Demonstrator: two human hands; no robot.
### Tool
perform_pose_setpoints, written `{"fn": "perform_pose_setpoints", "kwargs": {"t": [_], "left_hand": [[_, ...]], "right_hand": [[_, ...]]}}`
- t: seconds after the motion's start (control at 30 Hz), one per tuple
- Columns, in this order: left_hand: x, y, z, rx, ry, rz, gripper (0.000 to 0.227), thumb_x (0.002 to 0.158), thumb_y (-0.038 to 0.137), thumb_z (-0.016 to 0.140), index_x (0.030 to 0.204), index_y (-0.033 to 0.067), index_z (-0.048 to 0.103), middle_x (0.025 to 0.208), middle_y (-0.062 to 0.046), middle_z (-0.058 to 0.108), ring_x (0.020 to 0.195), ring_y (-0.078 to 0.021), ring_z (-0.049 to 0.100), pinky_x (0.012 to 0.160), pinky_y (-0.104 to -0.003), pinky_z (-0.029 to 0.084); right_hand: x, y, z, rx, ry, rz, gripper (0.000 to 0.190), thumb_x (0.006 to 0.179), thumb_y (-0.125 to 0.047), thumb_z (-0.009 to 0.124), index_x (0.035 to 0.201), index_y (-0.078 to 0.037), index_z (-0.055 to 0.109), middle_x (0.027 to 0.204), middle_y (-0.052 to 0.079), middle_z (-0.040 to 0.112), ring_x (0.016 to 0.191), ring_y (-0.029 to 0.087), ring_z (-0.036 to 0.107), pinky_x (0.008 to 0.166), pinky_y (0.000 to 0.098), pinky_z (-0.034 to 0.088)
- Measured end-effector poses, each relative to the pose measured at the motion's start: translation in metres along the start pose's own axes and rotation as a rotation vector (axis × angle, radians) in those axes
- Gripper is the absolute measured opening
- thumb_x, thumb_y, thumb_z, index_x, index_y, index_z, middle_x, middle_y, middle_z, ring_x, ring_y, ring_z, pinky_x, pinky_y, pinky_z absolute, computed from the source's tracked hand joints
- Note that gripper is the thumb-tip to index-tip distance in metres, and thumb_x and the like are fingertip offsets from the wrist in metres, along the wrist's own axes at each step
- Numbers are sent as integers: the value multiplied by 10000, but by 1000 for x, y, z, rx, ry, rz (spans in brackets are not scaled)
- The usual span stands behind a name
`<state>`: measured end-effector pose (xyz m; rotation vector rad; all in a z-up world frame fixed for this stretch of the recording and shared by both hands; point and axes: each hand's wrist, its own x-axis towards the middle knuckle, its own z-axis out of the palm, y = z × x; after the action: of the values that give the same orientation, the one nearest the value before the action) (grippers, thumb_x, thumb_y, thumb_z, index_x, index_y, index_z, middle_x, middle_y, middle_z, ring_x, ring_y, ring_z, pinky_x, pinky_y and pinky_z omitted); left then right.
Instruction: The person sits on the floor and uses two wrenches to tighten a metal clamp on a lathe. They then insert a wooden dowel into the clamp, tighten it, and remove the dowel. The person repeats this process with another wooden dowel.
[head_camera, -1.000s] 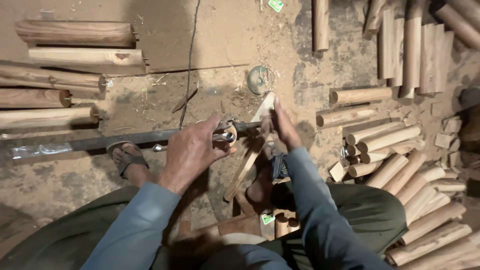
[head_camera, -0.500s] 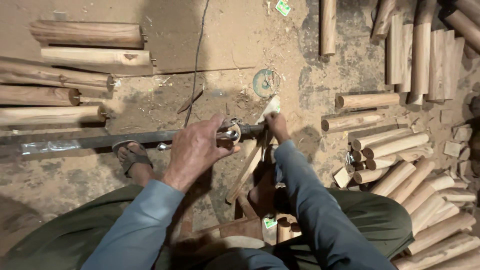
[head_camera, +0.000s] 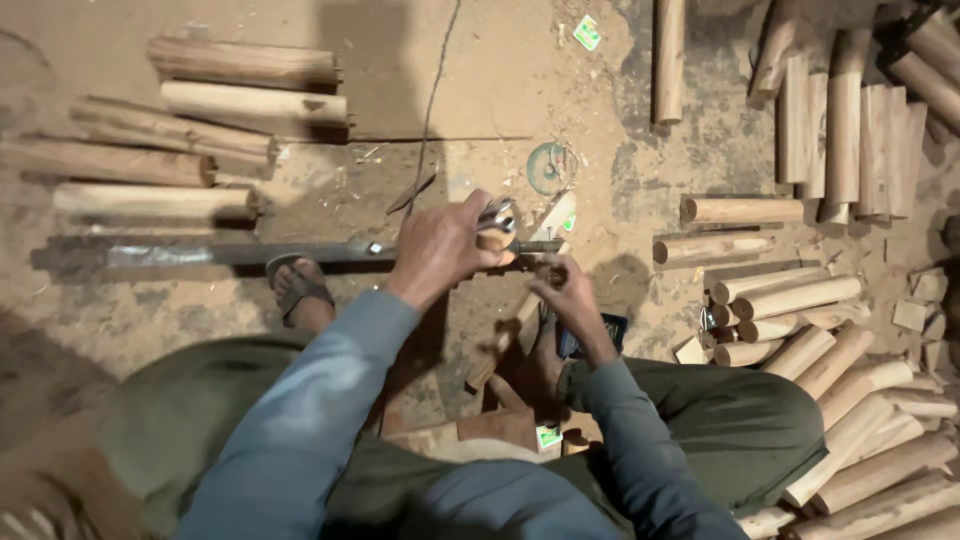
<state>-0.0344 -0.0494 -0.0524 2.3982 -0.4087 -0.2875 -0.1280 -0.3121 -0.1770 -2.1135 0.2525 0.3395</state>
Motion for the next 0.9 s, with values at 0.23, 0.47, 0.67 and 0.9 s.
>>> {"fn": "perform_pose_setpoints", "kwargs": {"t": [0.23, 0.47, 0.67, 0.9], "left_hand": [[-8, -2, 7, -8, 66, 145, 689, 633, 521, 909, 1095, 99, 621, 836, -171, 727, 802, -396, 706, 677, -510, 545], [-9, -13, -1, -101, 14, 89, 667, 615, 452, 875, 1109, 103, 593, 896, -189, 721, 838, -408, 707, 704, -516, 552], [-6, -22, 5, -132, 63, 53, 470, 722, 341, 803, 1098, 122, 624, 939, -137, 738, 887, -377, 714, 723, -507, 554], [-11, -27, 30, -95, 120, 130, 375, 748, 325, 780, 1043, 124, 664, 881, -169, 730, 848, -403, 702, 717, -531, 540]], "right_hand": [[9, -80, 77, 353, 195, -349, 645, 828, -132, 841, 1346, 15, 485, 1205, 113, 648, 1077, 217, 632, 928, 327, 532], [35, -78, 71, 349, 49, -357, 518, 767, -57, 778, 1233, -35, 552, 1074, 43, 665, 938, 149, 637, 818, 303, 554], [53, -82, 36, 269, -423, -392, 474, 825, -113, 806, 1249, -40, 606, 1159, 39, 685, 1033, 146, 652, 912, 304, 562], [38, -47, 72, 103, -249, -297, 560, 717, -133, 863, 1200, -25, 601, 1005, 56, 726, 918, 152, 677, 791, 334, 582]]}}
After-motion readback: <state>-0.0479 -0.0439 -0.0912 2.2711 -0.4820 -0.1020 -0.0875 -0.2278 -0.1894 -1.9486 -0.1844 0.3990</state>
